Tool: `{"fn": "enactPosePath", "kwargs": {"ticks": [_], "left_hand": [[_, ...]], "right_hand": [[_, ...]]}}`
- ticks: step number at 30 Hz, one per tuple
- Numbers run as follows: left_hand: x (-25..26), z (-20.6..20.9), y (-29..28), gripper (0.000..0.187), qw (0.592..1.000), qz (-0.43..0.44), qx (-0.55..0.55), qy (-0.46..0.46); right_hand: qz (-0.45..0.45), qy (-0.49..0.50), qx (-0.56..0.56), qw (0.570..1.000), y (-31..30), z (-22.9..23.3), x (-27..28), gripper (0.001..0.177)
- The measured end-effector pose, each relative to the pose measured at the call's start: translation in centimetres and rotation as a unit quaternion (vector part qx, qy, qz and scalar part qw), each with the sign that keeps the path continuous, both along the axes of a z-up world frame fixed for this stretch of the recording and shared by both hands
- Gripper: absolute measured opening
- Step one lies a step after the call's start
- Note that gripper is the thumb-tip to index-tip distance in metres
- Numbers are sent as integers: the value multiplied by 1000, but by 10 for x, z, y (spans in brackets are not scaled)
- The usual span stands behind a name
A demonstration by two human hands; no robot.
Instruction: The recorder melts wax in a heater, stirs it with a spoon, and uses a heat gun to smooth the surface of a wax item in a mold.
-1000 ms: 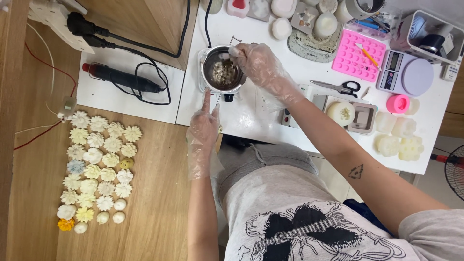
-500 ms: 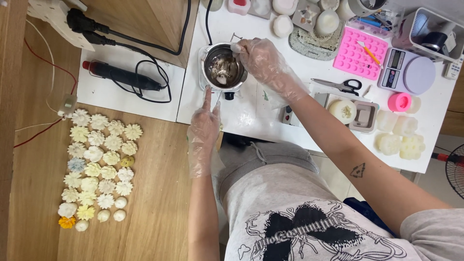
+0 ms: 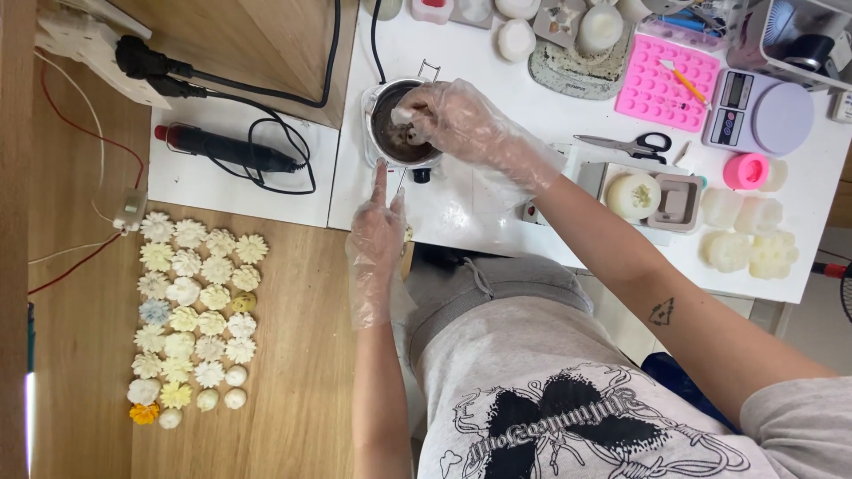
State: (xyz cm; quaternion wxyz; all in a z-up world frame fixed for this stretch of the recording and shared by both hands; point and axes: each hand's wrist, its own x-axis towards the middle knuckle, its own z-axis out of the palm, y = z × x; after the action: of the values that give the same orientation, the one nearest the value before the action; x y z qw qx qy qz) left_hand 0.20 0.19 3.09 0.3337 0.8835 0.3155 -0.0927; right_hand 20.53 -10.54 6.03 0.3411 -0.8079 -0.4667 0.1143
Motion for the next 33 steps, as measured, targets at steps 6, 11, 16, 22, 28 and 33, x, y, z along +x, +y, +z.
{"fn": "enactPosePath", "kwargs": {"ticks": [6,11,16,22,28,33], "left_hand": [[-1,-5,0,60,1000,-3,10,-19],[0,-4,0,61,1000,0,-1,-23],[0,-8,0,61,1000,-1,6,-26],[-2,-11,0,61,999,2,-2,-51],[-2,-15,-1,60,998,8,-1,-64],[-1,-5,0,61,999,0,-7,-40]], "right_hand": [[46,26,-20,998,-4,5,-4,21],[25,-31,9,999,-5,10,-2,19],[3,-41,34,999,-2,8,-5,19],[-15,-42,31,999,0,2,-14,18],[18,-62,40,997,-9,-3,-15,24],[58,-136,-100,984,-18,-8,-6,26]]}}
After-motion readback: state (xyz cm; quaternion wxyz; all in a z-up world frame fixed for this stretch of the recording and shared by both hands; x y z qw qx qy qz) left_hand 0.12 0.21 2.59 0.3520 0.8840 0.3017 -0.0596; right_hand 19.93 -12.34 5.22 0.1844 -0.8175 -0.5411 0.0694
